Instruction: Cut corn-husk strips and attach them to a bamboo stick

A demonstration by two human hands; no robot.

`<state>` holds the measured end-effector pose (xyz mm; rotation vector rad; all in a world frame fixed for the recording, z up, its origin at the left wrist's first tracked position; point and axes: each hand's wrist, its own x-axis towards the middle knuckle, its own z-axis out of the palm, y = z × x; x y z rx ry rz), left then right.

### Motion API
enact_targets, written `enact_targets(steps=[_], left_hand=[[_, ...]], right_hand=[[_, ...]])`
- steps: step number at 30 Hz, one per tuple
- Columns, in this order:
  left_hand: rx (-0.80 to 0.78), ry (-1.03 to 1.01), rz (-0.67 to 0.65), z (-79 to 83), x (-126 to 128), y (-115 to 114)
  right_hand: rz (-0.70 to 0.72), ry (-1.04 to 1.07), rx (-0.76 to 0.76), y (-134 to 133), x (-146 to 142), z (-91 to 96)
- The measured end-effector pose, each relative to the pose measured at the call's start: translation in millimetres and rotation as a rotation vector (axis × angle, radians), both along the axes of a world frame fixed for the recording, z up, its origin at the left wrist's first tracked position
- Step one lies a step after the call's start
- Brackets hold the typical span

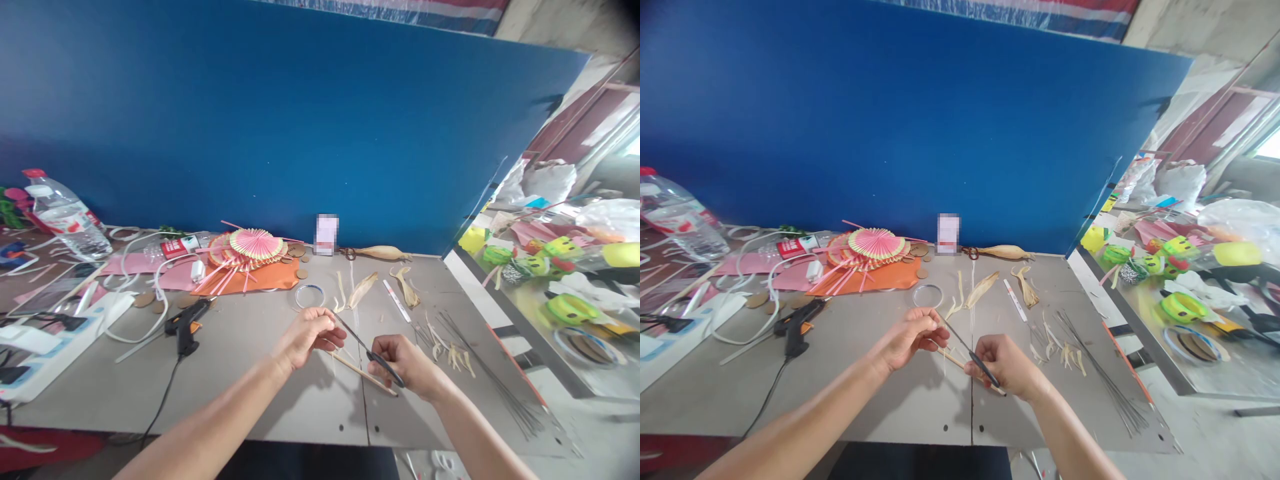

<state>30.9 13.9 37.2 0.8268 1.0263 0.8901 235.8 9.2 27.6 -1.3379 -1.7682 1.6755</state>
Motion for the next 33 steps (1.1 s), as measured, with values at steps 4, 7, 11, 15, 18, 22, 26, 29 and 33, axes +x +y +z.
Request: enact_targets(steps=[4,7,11,15,18,22,26,29,33], left_hand=[[0.007,0.003,0.009,-2.7,-1.2,0.7],[0.010,0.016,0.015,-3.5,-2.0,1.6],[0.012,0.038,0.026,-2.1,-3.2,2.2],[0.005,0.049,0.025,-1.5,-4.1,1.8],[0.008,0.046,0.038,-3.4,-4.5,2.0],[0.004,0.020,0.078,-6.0,-4.8,2.9],[-0.074,-0.076,0.107,-6.6,-5.5,3.4],[-0.108,-0.130,0.120,-7.6,-6.2,3.8],[-0.100,-0.125,0.136,-9.5,-7.4,5.1]], right_hand=[[-0.005,-0.010,0.004,-0.4,1.1,-0.9],[-0.006,-0.019,0.008,-0.7,1.3,-1.3],[-0.004,-0.034,0.009,-0.9,1.1,-0.2],[-0.016,-0.036,0.008,-1.2,1.2,-0.2],[-0.026,-0.038,0.001,-1.9,1.1,-0.7],[-0.040,-0.065,-0.002,-2.7,0.5,-0.7],[-0.059,-0.064,0.018,-2.9,0.8,-3.6],[-0.078,-0.058,0.035,-2.6,0.9,-6.1],[-0.100,-0.083,0.046,-2.4,0.2,-5.6]])
